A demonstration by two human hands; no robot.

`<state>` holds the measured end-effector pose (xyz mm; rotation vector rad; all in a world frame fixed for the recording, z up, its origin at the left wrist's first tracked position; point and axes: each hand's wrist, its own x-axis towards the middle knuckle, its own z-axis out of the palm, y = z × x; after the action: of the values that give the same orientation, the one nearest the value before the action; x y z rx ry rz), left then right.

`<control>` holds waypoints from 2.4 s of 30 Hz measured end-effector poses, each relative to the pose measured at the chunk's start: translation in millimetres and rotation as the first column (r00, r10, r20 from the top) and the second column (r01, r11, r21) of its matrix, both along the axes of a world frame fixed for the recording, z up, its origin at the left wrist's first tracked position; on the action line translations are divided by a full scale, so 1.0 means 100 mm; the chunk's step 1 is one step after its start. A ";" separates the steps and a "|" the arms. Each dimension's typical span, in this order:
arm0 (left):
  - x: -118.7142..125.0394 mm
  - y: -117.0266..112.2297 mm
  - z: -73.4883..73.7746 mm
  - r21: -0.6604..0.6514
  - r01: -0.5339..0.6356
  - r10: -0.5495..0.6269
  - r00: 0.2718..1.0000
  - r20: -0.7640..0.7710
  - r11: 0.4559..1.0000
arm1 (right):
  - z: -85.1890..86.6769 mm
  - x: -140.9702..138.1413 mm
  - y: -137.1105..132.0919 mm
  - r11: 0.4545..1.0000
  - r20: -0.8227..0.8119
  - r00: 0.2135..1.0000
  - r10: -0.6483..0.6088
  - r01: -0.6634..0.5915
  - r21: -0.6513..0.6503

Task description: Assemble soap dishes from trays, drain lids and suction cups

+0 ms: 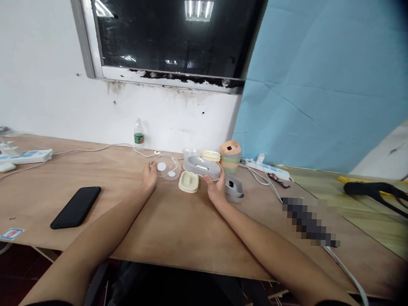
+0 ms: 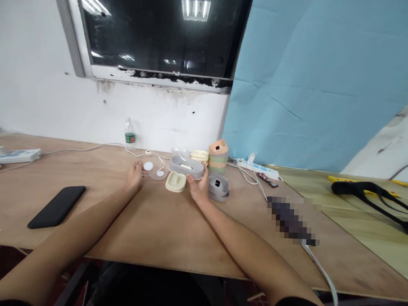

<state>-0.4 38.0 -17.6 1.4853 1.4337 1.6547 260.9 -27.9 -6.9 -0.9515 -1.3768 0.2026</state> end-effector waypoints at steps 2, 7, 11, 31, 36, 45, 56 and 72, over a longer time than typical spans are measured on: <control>0.01 0.03 -0.04 -0.021 -0.028 0.029 0.999 0.032 0.999 | -0.01 0.00 0.00 1.000 0.017 1.000 0.008 -0.008 0.001; 0.07 0.04 -0.06 -0.071 0.046 -0.048 0.998 -0.031 0.996 | -0.02 0.00 0.02 0.999 0.008 0.999 0.040 -0.040 -0.004; 0.08 -0.01 -0.04 -0.028 0.094 -0.098 0.956 -0.277 0.995 | -0.02 0.00 0.02 0.999 -0.013 0.999 0.050 -0.050 -0.013; 0.06 -0.14 0.03 0.083 0.042 0.016 0.802 -0.597 0.996 | -0.02 0.02 0.02 0.999 0.091 0.995 0.028 -0.026 -0.030; 0.08 -0.42 0.27 0.371 0.326 -0.007 0.759 -0.651 0.869 | 0.01 0.02 -0.08 1.000 0.267 0.963 0.021 -0.024 0.005; 0.22 -0.58 0.33 0.280 0.669 -0.236 0.572 -0.786 0.688 | -0.03 -0.04 -0.11 0.975 0.508 0.843 0.174 -0.222 0.034; 0.21 -0.57 0.29 0.381 0.587 -0.232 0.712 -0.663 0.714 | -0.01 -0.09 -0.15 0.962 0.469 0.856 0.217 -0.268 0.044; 0.13 -0.52 0.27 0.379 0.453 -0.243 0.840 -0.486 0.807 | 0.04 -0.07 -0.15 0.981 0.564 0.818 0.113 -0.184 0.070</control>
<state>13.0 -13.7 9.4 2.3484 0.8489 1.5722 254.2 -43.0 -3.2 -0.8300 -1.9871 -0.0545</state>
